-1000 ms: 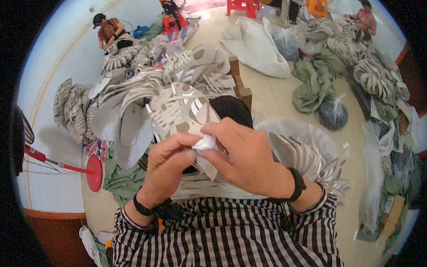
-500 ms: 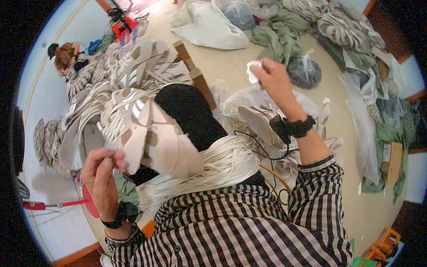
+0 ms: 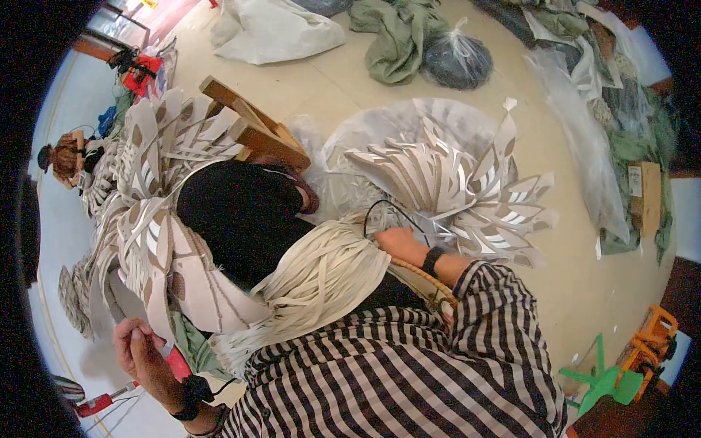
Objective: Lacing a pair of athletic shoes and managing bundles of shoe components.
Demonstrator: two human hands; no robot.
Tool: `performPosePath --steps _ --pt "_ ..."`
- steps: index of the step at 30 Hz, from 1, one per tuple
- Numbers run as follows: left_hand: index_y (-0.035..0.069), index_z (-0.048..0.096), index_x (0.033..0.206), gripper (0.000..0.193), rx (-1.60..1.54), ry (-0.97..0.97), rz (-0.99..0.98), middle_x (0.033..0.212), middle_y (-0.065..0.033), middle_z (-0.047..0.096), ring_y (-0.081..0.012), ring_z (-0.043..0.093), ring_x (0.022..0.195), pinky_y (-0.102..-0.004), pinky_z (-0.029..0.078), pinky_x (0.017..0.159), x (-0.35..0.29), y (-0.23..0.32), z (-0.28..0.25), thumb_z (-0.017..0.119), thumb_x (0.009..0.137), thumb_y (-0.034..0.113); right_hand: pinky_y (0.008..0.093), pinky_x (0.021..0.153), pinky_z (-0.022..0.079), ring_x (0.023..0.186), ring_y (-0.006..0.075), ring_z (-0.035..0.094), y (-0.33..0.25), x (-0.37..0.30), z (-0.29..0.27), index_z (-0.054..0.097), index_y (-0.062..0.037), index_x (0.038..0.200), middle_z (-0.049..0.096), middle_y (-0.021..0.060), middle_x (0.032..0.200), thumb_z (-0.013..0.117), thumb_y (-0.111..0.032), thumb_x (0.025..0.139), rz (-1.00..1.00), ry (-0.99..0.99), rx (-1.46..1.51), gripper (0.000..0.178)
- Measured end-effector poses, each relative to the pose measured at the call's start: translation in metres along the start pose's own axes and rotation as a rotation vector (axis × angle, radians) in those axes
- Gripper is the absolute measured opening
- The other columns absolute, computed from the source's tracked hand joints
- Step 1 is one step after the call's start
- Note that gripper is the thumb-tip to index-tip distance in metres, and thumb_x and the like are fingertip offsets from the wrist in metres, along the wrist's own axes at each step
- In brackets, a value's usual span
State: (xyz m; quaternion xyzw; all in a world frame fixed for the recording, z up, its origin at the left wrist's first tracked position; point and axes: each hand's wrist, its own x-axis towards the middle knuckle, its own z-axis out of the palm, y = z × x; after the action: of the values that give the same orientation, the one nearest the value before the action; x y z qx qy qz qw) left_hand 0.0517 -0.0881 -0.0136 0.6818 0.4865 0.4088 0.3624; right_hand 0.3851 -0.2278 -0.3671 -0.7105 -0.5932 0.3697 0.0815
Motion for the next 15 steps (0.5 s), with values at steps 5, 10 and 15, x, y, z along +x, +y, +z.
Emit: performPosePath --steps 5,10,15 --pt "-0.001 0.055 0.096 0.013 0.018 0.02 -0.041 0.081 -0.0065 0.053 -0.0092 0.045 0.061 -0.0201 0.037 0.057 -0.002 0.01 0.005 0.05 0.09 0.01 0.052 0.064 0.047 0.076 0.0404 0.062 0.026 -0.005 0.05 0.059 -0.006 0.083 0.063 0.021 0.077 0.056 -0.027 0.078 0.01 0.128 0.133 0.022" --pt "-0.001 0.055 0.099 0.014 0.072 0.016 -0.028 0.081 -0.006 0.053 -0.0092 0.045 0.062 -0.0201 0.038 0.058 -0.004 0.009 -0.003 0.052 0.091 0.01 0.0525 0.061 0.045 0.073 0.0413 0.06 -0.011 -0.024 -0.044 0.053 -0.003 0.094 0.059 0.0228 0.07 0.055 -0.018 0.08 0.019 0.244 0.121 0.021" --pt "-0.002 0.054 0.097 0.013 0.047 0.076 -0.018 0.079 -0.0061 0.053 -0.0087 0.045 0.061 -0.0202 0.037 0.056 -0.004 0.007 0.008 0.049 0.091 0.008 0.0517 0.058 0.042 0.068 0.0421 0.057 -0.044 -0.015 -0.116 0.05 -0.0036 0.097 0.057 0.0225 0.067 0.053 -0.013 0.082 -0.076 0.524 0.216 0.018"
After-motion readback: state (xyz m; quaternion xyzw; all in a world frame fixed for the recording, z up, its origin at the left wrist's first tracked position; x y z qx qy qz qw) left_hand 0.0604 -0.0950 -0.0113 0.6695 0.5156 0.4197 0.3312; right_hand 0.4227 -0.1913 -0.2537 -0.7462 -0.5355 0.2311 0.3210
